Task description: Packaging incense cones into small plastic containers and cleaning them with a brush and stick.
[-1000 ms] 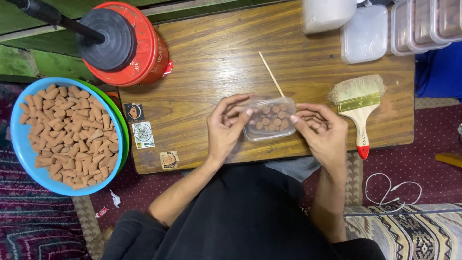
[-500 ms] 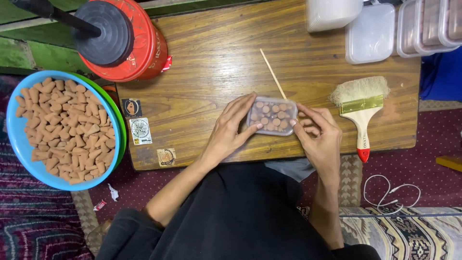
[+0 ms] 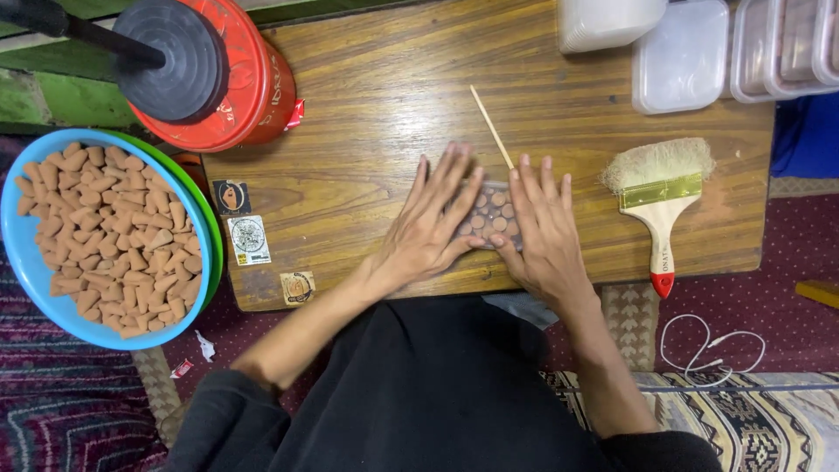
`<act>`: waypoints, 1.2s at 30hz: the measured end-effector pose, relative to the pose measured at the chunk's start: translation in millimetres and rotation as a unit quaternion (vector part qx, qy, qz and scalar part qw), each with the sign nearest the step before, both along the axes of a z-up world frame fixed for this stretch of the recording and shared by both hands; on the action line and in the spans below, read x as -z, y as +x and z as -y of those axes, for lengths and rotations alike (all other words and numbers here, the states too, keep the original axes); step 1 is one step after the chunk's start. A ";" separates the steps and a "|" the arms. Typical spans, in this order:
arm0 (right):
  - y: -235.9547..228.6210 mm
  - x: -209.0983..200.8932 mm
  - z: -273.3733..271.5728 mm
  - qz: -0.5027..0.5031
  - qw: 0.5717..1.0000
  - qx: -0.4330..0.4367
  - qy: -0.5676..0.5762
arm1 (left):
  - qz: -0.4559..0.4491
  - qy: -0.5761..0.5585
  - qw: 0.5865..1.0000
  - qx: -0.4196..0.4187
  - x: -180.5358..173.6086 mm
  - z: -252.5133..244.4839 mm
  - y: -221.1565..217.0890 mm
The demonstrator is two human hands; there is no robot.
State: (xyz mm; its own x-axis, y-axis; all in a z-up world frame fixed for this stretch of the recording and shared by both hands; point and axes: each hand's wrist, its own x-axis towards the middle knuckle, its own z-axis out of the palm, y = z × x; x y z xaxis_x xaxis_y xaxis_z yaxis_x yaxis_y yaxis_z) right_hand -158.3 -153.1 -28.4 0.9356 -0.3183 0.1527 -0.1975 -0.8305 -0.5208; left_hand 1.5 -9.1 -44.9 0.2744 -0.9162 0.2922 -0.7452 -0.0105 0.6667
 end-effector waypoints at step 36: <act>-6.3 -18.9 31.1 0.025 0.961 0.030 0.273 | -0.067 -0.098 0.991 0.059 -1.1 -9.1 35.8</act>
